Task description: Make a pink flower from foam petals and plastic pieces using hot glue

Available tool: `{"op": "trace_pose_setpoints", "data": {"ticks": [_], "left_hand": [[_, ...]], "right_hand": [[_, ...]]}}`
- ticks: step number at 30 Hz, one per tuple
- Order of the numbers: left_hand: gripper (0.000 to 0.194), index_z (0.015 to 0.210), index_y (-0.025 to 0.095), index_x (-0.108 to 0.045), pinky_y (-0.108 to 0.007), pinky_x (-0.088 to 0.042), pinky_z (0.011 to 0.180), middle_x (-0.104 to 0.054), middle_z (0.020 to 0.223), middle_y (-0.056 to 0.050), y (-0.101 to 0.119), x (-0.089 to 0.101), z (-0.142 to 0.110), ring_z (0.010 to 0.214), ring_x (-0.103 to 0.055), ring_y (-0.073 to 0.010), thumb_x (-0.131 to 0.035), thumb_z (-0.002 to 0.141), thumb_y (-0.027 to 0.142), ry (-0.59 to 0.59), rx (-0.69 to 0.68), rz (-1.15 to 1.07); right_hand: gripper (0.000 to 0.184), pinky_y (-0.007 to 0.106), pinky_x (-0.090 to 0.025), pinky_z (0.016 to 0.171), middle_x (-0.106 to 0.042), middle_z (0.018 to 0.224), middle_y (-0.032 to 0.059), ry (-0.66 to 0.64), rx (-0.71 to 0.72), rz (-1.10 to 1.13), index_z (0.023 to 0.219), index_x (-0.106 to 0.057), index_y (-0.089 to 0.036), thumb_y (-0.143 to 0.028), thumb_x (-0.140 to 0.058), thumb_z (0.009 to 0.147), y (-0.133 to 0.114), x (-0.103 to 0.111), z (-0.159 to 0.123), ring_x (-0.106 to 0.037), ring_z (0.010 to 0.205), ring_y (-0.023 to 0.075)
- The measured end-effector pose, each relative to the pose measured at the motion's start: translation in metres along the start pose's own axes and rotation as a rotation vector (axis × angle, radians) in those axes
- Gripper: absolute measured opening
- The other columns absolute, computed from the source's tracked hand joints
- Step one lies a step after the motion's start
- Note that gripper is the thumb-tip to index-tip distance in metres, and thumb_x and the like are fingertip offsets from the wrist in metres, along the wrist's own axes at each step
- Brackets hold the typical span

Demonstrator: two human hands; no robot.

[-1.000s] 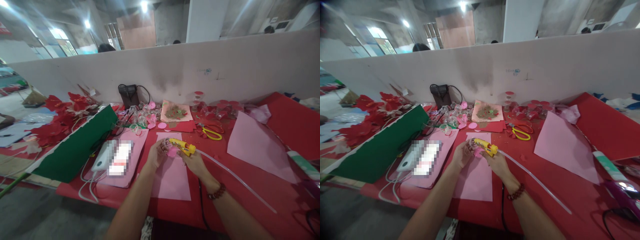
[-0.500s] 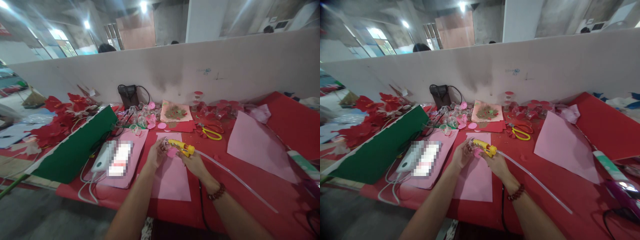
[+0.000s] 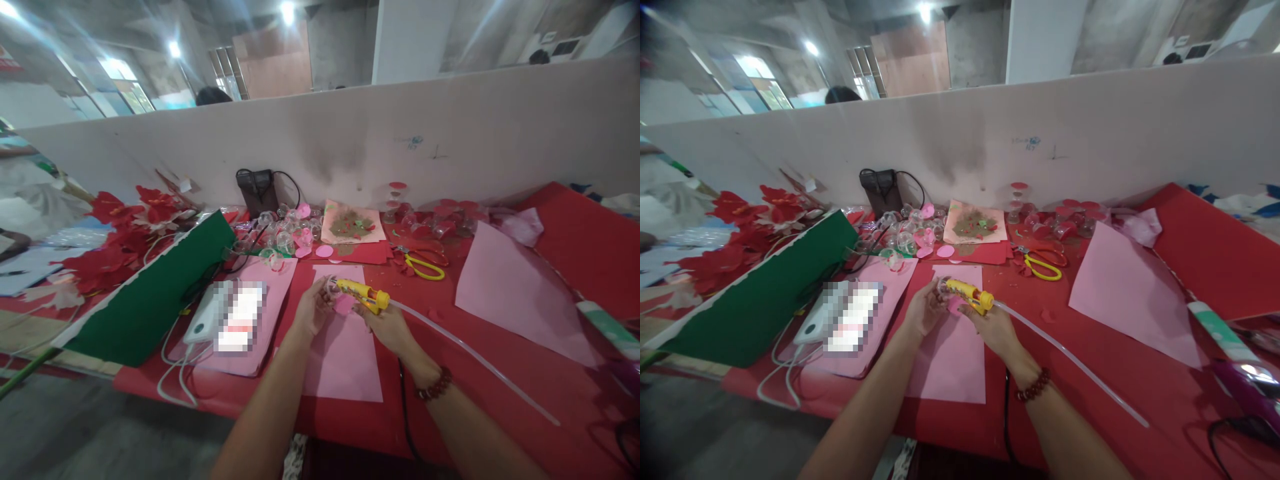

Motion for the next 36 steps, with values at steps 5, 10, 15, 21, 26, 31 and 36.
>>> {"op": "trace_pose_setpoints", "data": {"ticks": [5, 10, 15, 21, 26, 31, 36], "left_hand": [[0.014, 0.088, 0.011, -0.065, -0.017, -0.042, 0.049, -0.066, 0.067, -0.004, 0.000, -0.001, 0.001, 0.056, -0.060, -0.0095, -0.063, 0.080, 0.022, -0.028, -0.023, 0.004], [0.014, 0.087, 0.010, -0.064, -0.017, -0.043, 0.048, -0.065, 0.065, -0.003, 0.000, -0.004, -0.001, 0.051, -0.057, -0.0083, -0.063, 0.081, 0.023, -0.038, -0.014, 0.009], [0.012, 0.085, 0.011, -0.064, -0.017, -0.044, 0.049, -0.066, 0.067, -0.003, 0.000, -0.002, 0.001, 0.056, -0.060, -0.0089, -0.064, 0.080, 0.022, -0.018, -0.018, 0.000], [0.019, 0.091, 0.010, -0.066, -0.017, -0.043, 0.049, -0.066, 0.068, -0.003, -0.002, 0.003, 0.003, 0.055, -0.059, -0.0080, -0.063, 0.080, 0.025, 0.017, 0.000, 0.024], [0.015, 0.088, 0.011, -0.065, -0.017, -0.042, 0.048, -0.065, 0.066, -0.003, -0.001, 0.000, 0.002, 0.056, -0.060, -0.0087, -0.063, 0.080, 0.023, -0.003, -0.010, 0.016], [0.018, 0.093, 0.009, -0.066, -0.017, -0.044, 0.049, -0.064, 0.065, -0.002, 0.000, 0.002, 0.000, 0.052, -0.057, -0.0073, -0.059, 0.084, 0.024, 0.050, 0.008, 0.028], [0.012, 0.087, 0.011, -0.064, -0.017, -0.045, 0.051, -0.064, 0.068, -0.002, 0.002, -0.003, -0.003, 0.056, -0.059, -0.0080, -0.060, 0.083, 0.021, 0.008, -0.004, -0.019]], "right_hand": [[0.044, 0.026, -0.041, 0.050, -0.050, 0.044, -0.0024, 0.045, 0.013, 0.006, 0.055, -0.052, -0.020, -0.060, -0.058, 0.073, -0.003, 0.003, 0.000, -0.051, 0.046, 0.0138], [0.042, 0.025, -0.039, 0.048, -0.050, 0.044, -0.0023, 0.008, 0.000, 0.003, 0.054, -0.053, -0.020, -0.056, -0.059, 0.074, -0.003, 0.000, 0.000, -0.050, 0.045, 0.0130], [0.039, 0.026, -0.041, 0.048, -0.050, 0.044, -0.0028, 0.042, 0.015, 0.015, 0.060, -0.057, -0.020, -0.057, -0.059, 0.074, -0.004, 0.002, 0.001, -0.050, 0.045, 0.0136], [0.038, 0.024, -0.039, 0.045, -0.048, 0.044, -0.0033, 0.015, 0.000, 0.051, 0.062, -0.060, -0.019, -0.056, -0.062, 0.071, -0.004, 0.000, -0.001, -0.048, 0.043, 0.0127], [0.036, 0.024, -0.041, 0.045, -0.050, 0.048, -0.0027, 0.045, 0.005, 0.060, 0.068, -0.063, -0.019, -0.055, -0.062, 0.072, -0.005, 0.003, 0.000, -0.049, 0.046, 0.0132], [0.036, 0.024, -0.037, 0.043, -0.045, 0.044, -0.0036, 0.014, 0.040, 0.061, 0.061, -0.060, -0.019, -0.054, -0.062, 0.073, -0.004, -0.002, 0.000, -0.045, 0.043, 0.0121], [0.034, 0.024, -0.038, 0.042, -0.047, 0.044, -0.0036, 0.070, -0.003, 0.067, 0.061, -0.060, -0.021, -0.053, -0.063, 0.072, 0.004, -0.002, 0.004, -0.048, 0.043, 0.0133]]}}
Point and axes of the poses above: each hand's wrist, its own z-axis towards the middle knuckle, its own x-axis out of the back of the hand, y = z × x, the point moved 5 cm from there along z, towards the middle knuckle
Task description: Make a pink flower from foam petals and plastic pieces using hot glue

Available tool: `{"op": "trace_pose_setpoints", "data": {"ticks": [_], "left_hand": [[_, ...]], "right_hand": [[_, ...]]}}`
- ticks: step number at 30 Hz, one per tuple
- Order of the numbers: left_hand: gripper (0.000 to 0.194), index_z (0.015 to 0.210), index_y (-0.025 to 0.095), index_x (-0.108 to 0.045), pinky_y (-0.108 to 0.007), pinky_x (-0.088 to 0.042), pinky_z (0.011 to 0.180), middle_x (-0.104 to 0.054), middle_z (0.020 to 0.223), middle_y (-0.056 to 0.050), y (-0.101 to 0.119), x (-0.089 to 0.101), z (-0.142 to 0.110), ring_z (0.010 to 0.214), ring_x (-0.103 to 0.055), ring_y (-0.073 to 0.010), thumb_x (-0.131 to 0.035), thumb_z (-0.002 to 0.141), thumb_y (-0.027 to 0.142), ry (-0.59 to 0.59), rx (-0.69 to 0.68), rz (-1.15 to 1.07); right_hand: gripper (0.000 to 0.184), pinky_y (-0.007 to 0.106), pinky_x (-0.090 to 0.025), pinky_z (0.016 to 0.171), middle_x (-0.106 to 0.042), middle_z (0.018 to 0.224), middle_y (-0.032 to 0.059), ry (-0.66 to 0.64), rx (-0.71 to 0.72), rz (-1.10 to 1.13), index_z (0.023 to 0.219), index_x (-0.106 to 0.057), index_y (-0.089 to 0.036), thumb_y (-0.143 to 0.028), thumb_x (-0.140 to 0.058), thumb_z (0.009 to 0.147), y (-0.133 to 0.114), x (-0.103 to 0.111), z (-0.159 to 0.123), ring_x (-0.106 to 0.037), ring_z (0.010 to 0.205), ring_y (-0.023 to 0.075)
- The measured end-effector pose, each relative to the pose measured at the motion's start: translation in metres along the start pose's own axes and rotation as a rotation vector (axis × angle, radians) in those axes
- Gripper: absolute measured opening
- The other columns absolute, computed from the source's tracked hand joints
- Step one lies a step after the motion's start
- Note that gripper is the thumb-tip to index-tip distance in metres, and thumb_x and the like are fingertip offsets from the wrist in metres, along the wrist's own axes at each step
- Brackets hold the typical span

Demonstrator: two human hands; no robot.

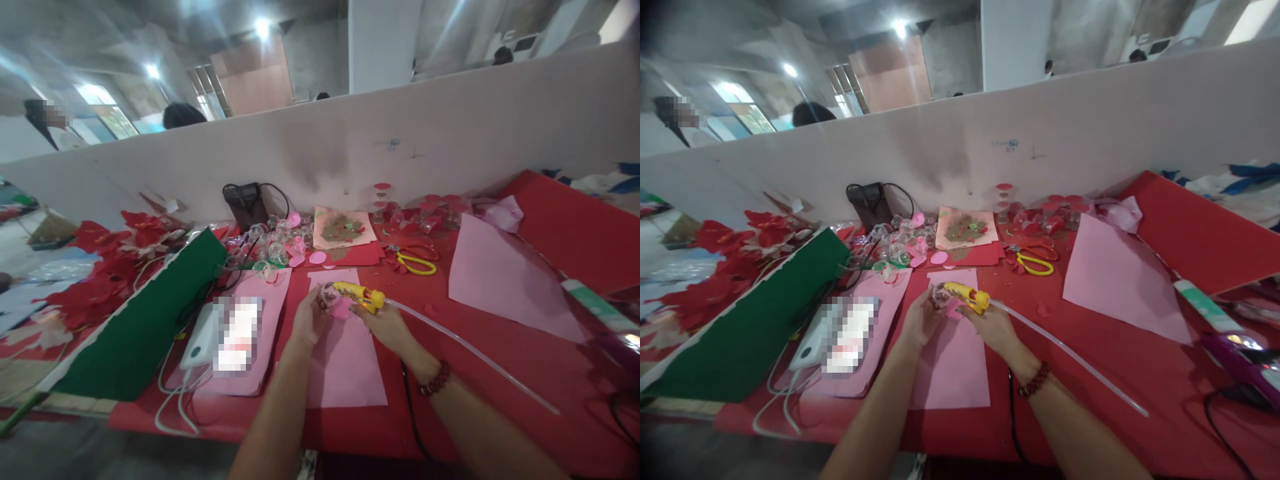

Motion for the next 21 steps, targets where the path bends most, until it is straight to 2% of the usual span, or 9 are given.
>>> {"op": "trace_pose_setpoints", "data": {"ticks": [6, 11, 21], "left_hand": [[0.014, 0.088, 0.011, -0.064, -0.017, -0.047, 0.052, -0.064, 0.069, -0.003, 0.000, -0.001, -0.001, 0.058, -0.059, -0.0083, -0.059, 0.084, 0.024, -0.012, 0.010, -0.011], [0.023, 0.097, 0.009, -0.065, -0.017, -0.047, 0.051, -0.061, 0.065, -0.003, 0.000, 0.000, -0.002, 0.056, -0.057, -0.0082, -0.055, 0.088, 0.027, -0.017, 0.029, 0.001], [0.026, 0.092, 0.008, -0.067, -0.015, -0.044, 0.047, -0.059, 0.065, -0.002, 0.001, 0.000, -0.002, 0.052, -0.053, -0.0057, -0.056, 0.088, 0.031, -0.005, 0.033, 0.023]], "right_hand": [[0.031, 0.024, -0.040, 0.045, -0.051, 0.047, -0.0031, -0.007, 0.003, -0.004, 0.071, -0.065, -0.021, -0.052, -0.061, 0.073, -0.005, 0.002, -0.002, -0.051, 0.045, 0.0142], [0.035, 0.025, -0.039, 0.044, -0.050, 0.049, -0.0032, 0.032, -0.021, 0.027, 0.074, -0.067, -0.020, -0.054, -0.059, 0.073, -0.008, 0.004, -0.002, -0.049, 0.045, 0.0139], [0.033, 0.025, -0.040, 0.045, -0.052, 0.053, -0.0026, 0.001, -0.038, 0.041, 0.082, -0.069, -0.019, -0.050, -0.059, 0.075, -0.009, 0.005, -0.003, -0.048, 0.047, 0.0132]]}}
Point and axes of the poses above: each hand's wrist, its own z-axis towards the middle knuckle, its own x-axis out of the back of the hand, y = z × x, the point moved 5 cm from there along z, towards the middle knuckle
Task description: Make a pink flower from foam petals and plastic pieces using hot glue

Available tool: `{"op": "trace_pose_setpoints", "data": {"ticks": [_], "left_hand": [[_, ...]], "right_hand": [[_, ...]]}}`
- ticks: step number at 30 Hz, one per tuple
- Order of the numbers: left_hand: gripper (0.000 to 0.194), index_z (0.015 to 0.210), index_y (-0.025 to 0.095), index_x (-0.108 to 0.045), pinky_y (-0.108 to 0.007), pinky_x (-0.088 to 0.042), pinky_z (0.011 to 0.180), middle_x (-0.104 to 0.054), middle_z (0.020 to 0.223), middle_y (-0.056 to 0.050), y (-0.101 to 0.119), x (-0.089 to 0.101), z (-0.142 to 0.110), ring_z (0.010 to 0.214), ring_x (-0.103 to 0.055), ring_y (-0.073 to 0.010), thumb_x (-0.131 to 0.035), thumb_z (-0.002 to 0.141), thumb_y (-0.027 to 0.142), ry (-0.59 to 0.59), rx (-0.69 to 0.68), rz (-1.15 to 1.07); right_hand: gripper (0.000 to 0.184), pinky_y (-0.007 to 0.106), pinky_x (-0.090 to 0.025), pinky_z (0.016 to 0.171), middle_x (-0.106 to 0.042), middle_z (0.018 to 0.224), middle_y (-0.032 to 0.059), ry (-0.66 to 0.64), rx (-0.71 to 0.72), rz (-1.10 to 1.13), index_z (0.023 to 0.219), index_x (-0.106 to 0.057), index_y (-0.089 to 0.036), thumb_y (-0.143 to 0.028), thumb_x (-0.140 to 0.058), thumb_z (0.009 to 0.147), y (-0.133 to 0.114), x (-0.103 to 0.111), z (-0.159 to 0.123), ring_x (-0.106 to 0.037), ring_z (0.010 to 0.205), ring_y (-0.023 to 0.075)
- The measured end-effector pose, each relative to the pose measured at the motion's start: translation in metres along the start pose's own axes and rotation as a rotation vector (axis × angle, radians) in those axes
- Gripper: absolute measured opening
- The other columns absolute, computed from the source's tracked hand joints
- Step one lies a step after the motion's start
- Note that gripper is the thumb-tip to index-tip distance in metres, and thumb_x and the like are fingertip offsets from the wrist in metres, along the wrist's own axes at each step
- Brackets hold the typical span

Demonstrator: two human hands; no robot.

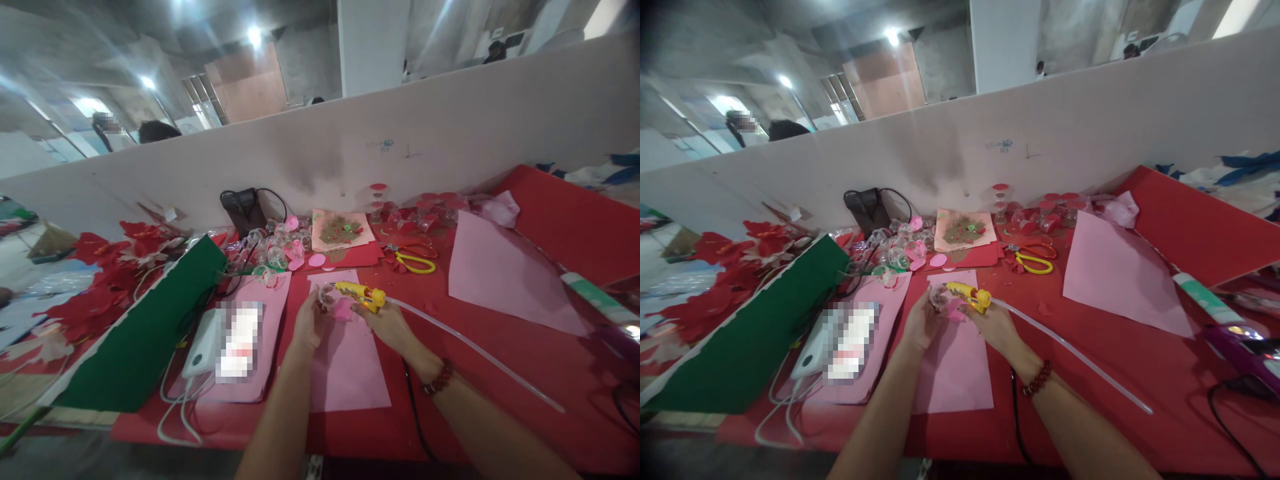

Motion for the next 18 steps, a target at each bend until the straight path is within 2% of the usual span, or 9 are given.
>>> {"op": "trace_pose_setpoints", "data": {"ticks": [4, 10, 18], "left_hand": [[0.028, 0.091, 0.007, -0.067, -0.014, -0.043, 0.046, -0.057, 0.063, -0.002, 0.000, -0.001, -0.001, 0.051, -0.052, -0.0052, -0.056, 0.088, 0.032, 0.015, 0.005, 0.001], [0.024, 0.089, 0.008, -0.066, -0.013, -0.043, 0.046, -0.057, 0.062, -0.001, -0.002, -0.002, -0.001, 0.052, -0.053, -0.0052, -0.057, 0.087, 0.030, -0.003, -0.001, -0.015], [0.019, 0.086, 0.010, -0.064, -0.013, -0.043, 0.045, -0.058, 0.061, 0.000, -0.002, -0.004, -0.002, 0.049, -0.053, -0.0047, -0.062, 0.084, 0.029, 0.044, -0.018, -0.002]], "right_hand": [[0.035, 0.024, -0.039, 0.045, -0.051, 0.050, -0.0029, 0.007, 0.040, -0.014, 0.078, -0.068, -0.018, -0.052, -0.059, 0.076, 0.003, -0.001, 0.002, -0.047, 0.046, 0.0127], [0.037, 0.024, -0.037, 0.043, -0.049, 0.046, -0.0036, 0.000, 0.035, 0.015, 0.072, -0.065, -0.018, -0.055, -0.060, 0.075, 0.007, -0.002, 0.003, -0.046, 0.043, 0.0125], [0.038, 0.024, -0.036, 0.044, -0.046, 0.044, -0.0042, -0.020, 0.027, 0.036, 0.066, -0.062, -0.017, -0.055, -0.061, 0.074, 0.010, -0.006, 0.003, -0.045, 0.042, 0.0116]]}}
Point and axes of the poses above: each hand's wrist, its own z-axis towards the middle knuckle, its own x-axis out of the back of the hand, y = z × x, the point moved 5 cm from there along z, towards the middle knuckle
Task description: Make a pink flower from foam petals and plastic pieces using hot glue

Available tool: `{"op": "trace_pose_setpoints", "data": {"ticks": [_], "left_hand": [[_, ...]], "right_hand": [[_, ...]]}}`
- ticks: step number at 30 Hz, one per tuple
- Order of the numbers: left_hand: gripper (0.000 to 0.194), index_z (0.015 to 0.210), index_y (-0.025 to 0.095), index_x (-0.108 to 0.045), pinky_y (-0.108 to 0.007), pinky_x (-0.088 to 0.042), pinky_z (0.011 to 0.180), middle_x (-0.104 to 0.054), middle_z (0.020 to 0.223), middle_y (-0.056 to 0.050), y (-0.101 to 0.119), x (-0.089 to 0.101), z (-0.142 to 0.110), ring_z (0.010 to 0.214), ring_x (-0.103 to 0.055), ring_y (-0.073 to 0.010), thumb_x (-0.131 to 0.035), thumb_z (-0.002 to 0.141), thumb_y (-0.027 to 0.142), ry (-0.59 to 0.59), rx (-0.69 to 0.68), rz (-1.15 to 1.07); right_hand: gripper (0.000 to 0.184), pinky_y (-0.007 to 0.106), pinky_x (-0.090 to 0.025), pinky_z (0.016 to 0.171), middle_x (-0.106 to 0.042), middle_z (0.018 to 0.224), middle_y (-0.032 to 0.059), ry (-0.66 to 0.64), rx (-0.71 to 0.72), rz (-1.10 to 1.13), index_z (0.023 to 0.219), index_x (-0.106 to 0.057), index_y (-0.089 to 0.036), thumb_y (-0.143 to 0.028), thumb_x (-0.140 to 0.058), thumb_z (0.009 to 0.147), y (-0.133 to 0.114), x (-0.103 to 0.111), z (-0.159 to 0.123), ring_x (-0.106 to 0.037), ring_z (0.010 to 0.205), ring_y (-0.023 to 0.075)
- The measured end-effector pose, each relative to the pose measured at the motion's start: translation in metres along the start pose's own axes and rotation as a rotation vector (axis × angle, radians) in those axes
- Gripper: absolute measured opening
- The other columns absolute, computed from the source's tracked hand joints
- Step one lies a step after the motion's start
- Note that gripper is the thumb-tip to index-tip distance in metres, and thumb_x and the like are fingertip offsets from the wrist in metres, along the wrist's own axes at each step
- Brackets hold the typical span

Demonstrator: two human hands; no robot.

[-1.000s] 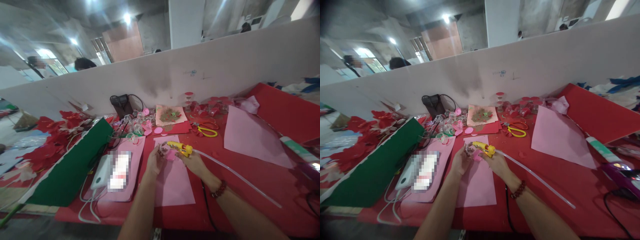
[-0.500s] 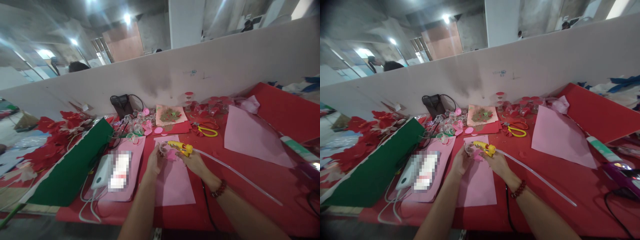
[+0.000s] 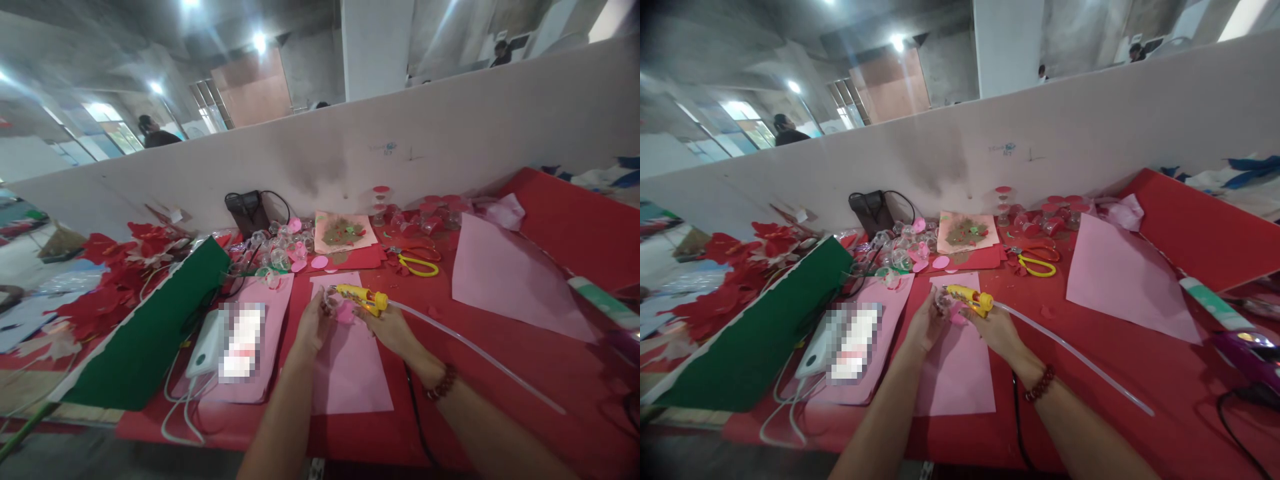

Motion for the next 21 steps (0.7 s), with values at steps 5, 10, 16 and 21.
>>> {"op": "trace_pose_setpoints", "data": {"ticks": [5, 10, 16, 21], "left_hand": [[0.019, 0.083, 0.011, -0.063, -0.014, -0.043, 0.045, -0.060, 0.061, 0.001, 0.0003, -0.0022, -0.0022, 0.050, -0.054, -0.0052, -0.065, 0.082, 0.030, 0.003, -0.016, 0.011], [0.017, 0.079, 0.012, -0.062, -0.014, -0.044, 0.048, -0.063, 0.064, 0.000, 0.0002, -0.0024, -0.0025, 0.053, -0.057, -0.0060, -0.067, 0.080, 0.028, 0.031, -0.021, 0.010], [0.020, 0.075, 0.012, -0.061, -0.017, -0.042, 0.048, -0.062, 0.062, 0.000, -0.0004, 0.0007, 0.0023, 0.051, -0.055, -0.0068, -0.067, 0.079, 0.031, 0.001, -0.053, 0.049], [0.022, 0.095, 0.013, -0.064, -0.019, -0.046, 0.057, -0.066, 0.073, -0.001, -0.0019, 0.0056, 0.0064, 0.058, -0.058, -0.0078, -0.067, 0.079, 0.028, -0.107, -0.066, 0.043]], "right_hand": [[0.038, 0.023, -0.035, 0.045, -0.047, 0.045, -0.0044, -0.022, 0.029, 0.013, 0.066, -0.061, -0.017, -0.054, -0.061, 0.074, -0.0028, -0.0012, -0.0026, -0.045, 0.044, 0.0109], [0.044, 0.023, -0.034, 0.045, -0.046, 0.044, -0.0038, -0.035, 0.027, -0.015, 0.058, -0.056, -0.017, -0.059, -0.061, 0.073, -0.0005, -0.0016, -0.0026, -0.044, 0.043, 0.0109], [0.044, 0.023, -0.034, 0.045, -0.048, 0.045, -0.0036, -0.035, 0.022, 0.006, 0.062, -0.058, -0.017, -0.059, -0.062, 0.072, 0.0005, -0.0021, -0.0029, -0.044, 0.044, 0.0107], [0.043, 0.023, -0.035, 0.045, -0.047, 0.046, -0.0038, -0.045, 0.028, 0.019, 0.065, -0.060, -0.017, -0.059, -0.062, 0.073, 0.0023, -0.0028, -0.0030, -0.044, 0.044, 0.0109]]}}
Point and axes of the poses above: each hand's wrist, its own z-axis towards the middle knuckle, its own x-axis out of the back of the hand, y = z × x, the point moved 5 cm from there along z, towards the middle knuckle
